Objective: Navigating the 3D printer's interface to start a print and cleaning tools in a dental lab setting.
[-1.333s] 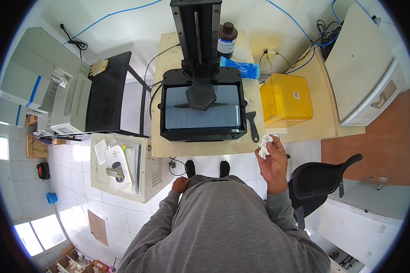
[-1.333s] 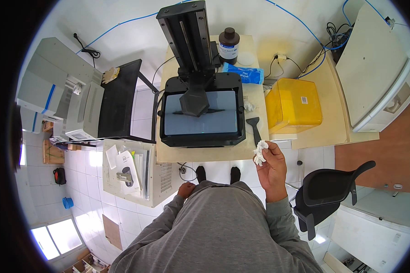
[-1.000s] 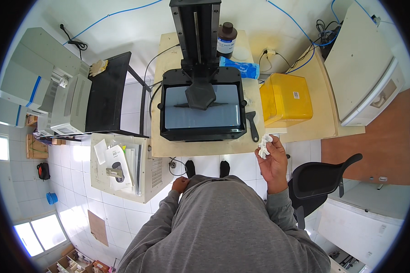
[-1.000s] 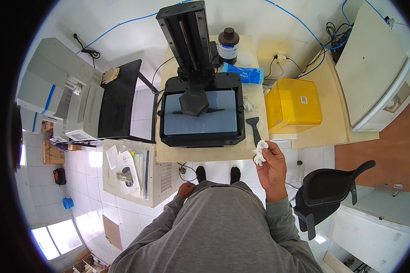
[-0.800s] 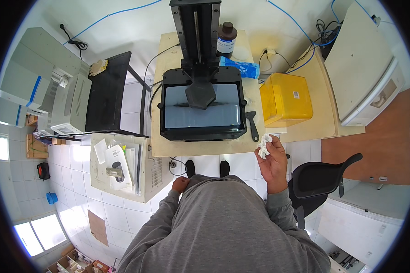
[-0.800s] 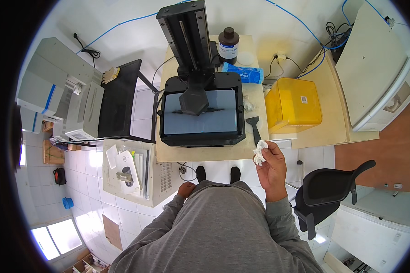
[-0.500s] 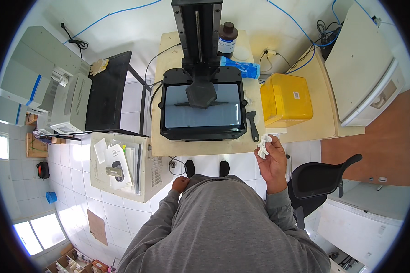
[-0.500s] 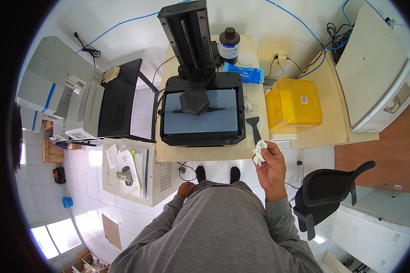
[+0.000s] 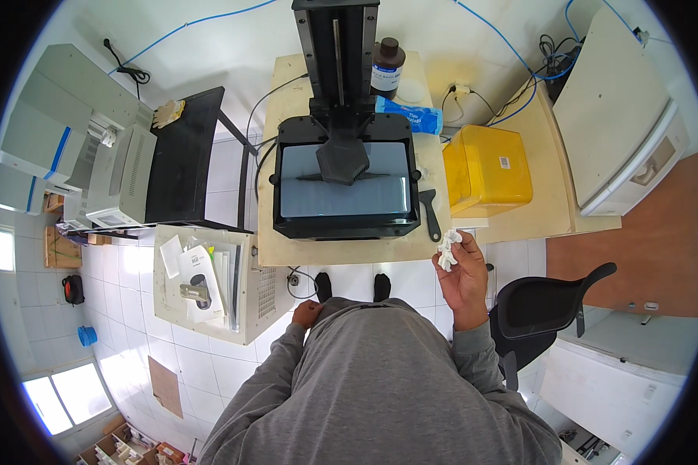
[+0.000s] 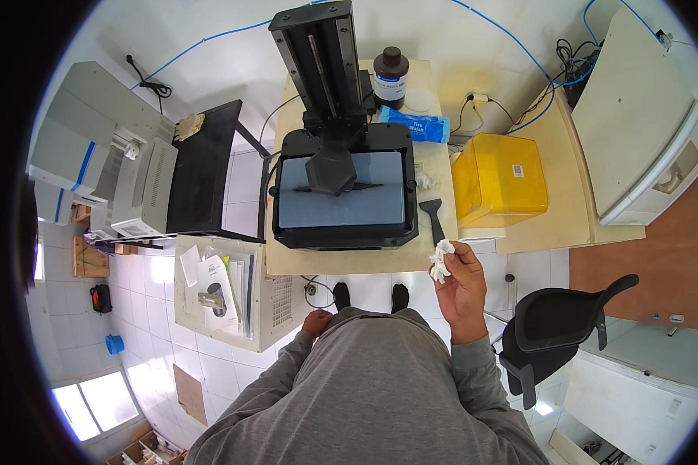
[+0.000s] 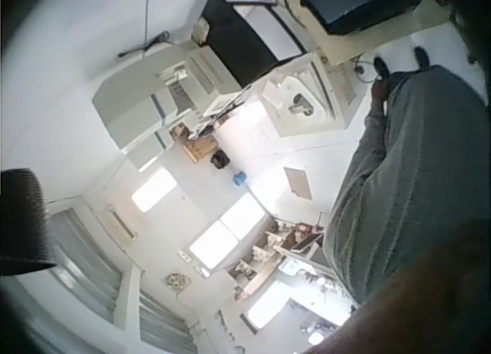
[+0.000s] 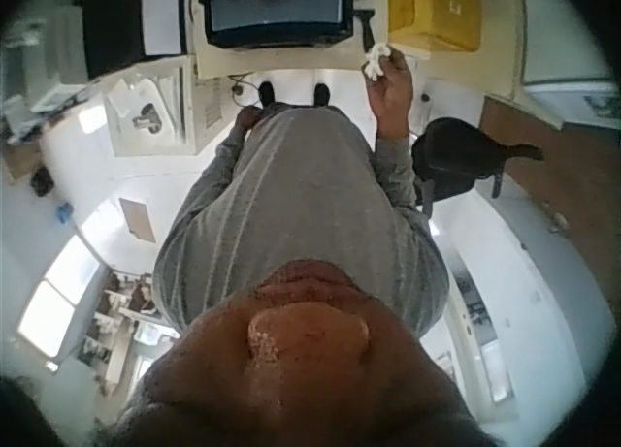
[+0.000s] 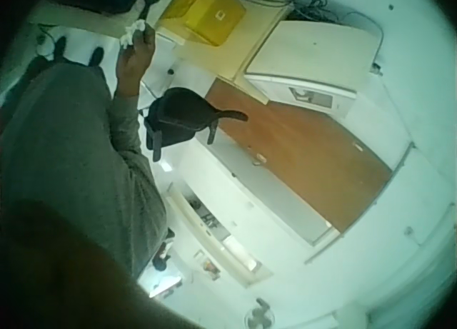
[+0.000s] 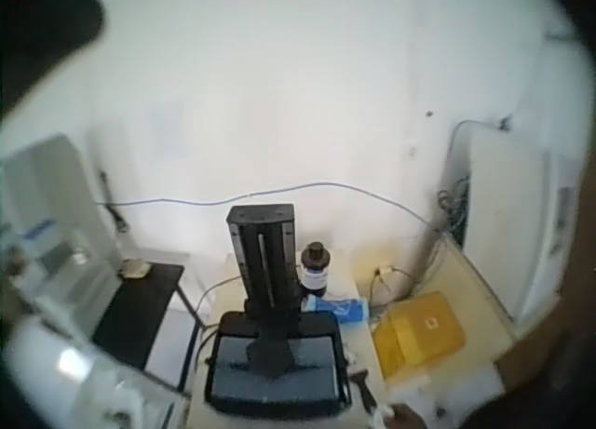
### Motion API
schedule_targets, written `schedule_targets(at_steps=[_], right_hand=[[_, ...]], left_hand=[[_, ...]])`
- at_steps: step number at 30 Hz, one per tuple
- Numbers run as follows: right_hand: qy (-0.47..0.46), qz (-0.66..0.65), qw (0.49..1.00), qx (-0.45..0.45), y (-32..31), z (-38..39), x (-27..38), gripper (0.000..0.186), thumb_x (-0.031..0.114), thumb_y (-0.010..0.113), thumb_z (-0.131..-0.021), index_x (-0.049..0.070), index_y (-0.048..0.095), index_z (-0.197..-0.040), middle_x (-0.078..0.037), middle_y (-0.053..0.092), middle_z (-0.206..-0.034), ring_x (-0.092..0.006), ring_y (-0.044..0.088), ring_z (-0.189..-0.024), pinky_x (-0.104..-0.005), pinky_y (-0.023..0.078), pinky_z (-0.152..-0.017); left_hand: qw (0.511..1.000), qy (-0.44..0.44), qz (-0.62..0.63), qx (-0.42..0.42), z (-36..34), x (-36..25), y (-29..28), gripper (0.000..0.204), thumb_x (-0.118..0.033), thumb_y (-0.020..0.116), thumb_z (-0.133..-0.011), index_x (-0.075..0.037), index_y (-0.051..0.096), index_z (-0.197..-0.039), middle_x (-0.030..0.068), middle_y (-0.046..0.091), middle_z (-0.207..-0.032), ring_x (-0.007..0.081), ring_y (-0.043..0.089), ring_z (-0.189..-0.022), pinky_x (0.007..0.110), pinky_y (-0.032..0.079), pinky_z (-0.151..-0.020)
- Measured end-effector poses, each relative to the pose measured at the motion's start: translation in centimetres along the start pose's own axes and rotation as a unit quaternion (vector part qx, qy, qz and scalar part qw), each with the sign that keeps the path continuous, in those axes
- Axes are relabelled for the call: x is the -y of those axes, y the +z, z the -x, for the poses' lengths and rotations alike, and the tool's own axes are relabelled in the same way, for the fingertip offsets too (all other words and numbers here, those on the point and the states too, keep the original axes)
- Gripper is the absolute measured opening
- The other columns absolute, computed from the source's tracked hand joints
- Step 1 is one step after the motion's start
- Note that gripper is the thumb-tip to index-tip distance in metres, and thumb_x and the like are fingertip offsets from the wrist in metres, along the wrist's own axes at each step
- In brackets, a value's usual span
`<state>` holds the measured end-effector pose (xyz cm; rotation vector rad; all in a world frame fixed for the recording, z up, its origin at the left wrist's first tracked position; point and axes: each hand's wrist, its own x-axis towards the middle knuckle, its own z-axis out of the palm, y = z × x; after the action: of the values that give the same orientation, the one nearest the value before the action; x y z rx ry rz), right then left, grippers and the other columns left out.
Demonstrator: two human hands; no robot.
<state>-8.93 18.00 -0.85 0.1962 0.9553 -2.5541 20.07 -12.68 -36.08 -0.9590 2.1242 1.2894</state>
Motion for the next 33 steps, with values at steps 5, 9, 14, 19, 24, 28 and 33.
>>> schedule_targets(at_steps=[5,9,14,19,24,28,33], right_hand=[[-0.005,0.001,1.000,-0.011,-0.2,0.0,0.0,0.020,0.002,0.065,-0.104,0.001,0.069,-0.123,-0.009,0.075,-0.111,-0.0163,0.070,-0.090,-0.0355,0.059,-0.082],[-0.001,0.001,1.000,0.005,0.0,0.1,0.0,0.021,0.002,0.065,-0.104,0.004,0.068,-0.125,-0.009,0.075,-0.112,-0.0189,0.072,-0.092,-0.0375,0.060,-0.085],[-0.004,0.005,1.000,-0.011,0.0,0.1,0.1,0.020,0.001,0.065,-0.104,0.001,0.068,-0.123,-0.009,0.074,-0.112,-0.0162,0.069,-0.090,-0.0355,0.058,-0.083],[0.001,0.006,1.000,0.005,-0.7,0.0,0.0,0.022,0.004,0.065,-0.105,0.007,0.068,-0.126,-0.009,0.075,-0.112,-0.0221,0.075,-0.096,-0.0397,0.062,-0.088],[-0.003,0.010,1.000,-0.021,0.3,0.3,0.2,0.019,0.001,0.065,-0.104,0.002,0.068,-0.123,-0.008,0.074,-0.111,-0.0160,0.069,-0.090,-0.0347,0.058,-0.082],[-0.007,0.011,1.000,-0.014,0.3,0.2,0.2,0.019,0.001,0.065,-0.104,0.001,0.068,-0.123,-0.008,0.074,-0.111,-0.0159,0.069,-0.091,-0.0343,0.058,-0.082],[-0.003,0.011,1.000,-0.015,0.2,0.1,0.2,0.020,0.001,0.065,-0.104,0.002,0.068,-0.123,-0.008,0.074,-0.111,-0.0160,0.069,-0.091,-0.0341,0.058,-0.082]], left_hand=[[1.000,0.002,-0.008,0.006,-0.1,-0.1,0.0,0.046,-0.049,0.074,-0.095,-0.006,0.080,-0.111,0.0142,0.081,-0.111,0.0306,0.077,-0.103,0.041,0.059,-0.092],[1.000,-0.005,-0.009,0.007,-0.1,0.0,0.1,0.048,-0.050,0.072,-0.094,-0.006,0.080,-0.112,0.0142,0.080,-0.112,0.0312,0.076,-0.105,0.041,0.059,-0.093],[1.000,0.009,-0.011,0.004,-0.1,0.3,0.1,0.047,-0.050,0.073,-0.094,-0.006,0.080,-0.112,0.0140,0.081,-0.112,0.0311,0.076,-0.105,0.042,0.059,-0.093],[1.000,0.009,-0.009,0.001,0.0,0.2,0.2,0.045,-0.048,0.074,-0.094,-0.006,0.080,-0.112,0.0140,0.081,-0.111,0.0307,0.077,-0.104,0.041,0.059,-0.092],[1.000,0.000,-0.001,0.004,0.1,0.0,0.2,0.043,-0.045,0.075,-0.094,-0.006,0.080,-0.112,0.0138,0.081,-0.111,0.0298,0.077,-0.104,0.040,0.059,-0.092],[1.000,0.011,-0.005,0.004,0.1,-0.2,0.0,0.043,-0.046,0.075,-0.094,-0.006,0.080,-0.112,0.0137,0.081,-0.111,0.0294,0.077,-0.103,0.040,0.059,-0.092],[1.000,0.008,-0.002,0.006,0.1,-0.3,-0.1,0.043,-0.045,0.076,-0.094,-0.006,0.080,-0.112,0.0136,0.081,-0.110,0.0292,0.077,-0.103,0.040,0.059,-0.092]])
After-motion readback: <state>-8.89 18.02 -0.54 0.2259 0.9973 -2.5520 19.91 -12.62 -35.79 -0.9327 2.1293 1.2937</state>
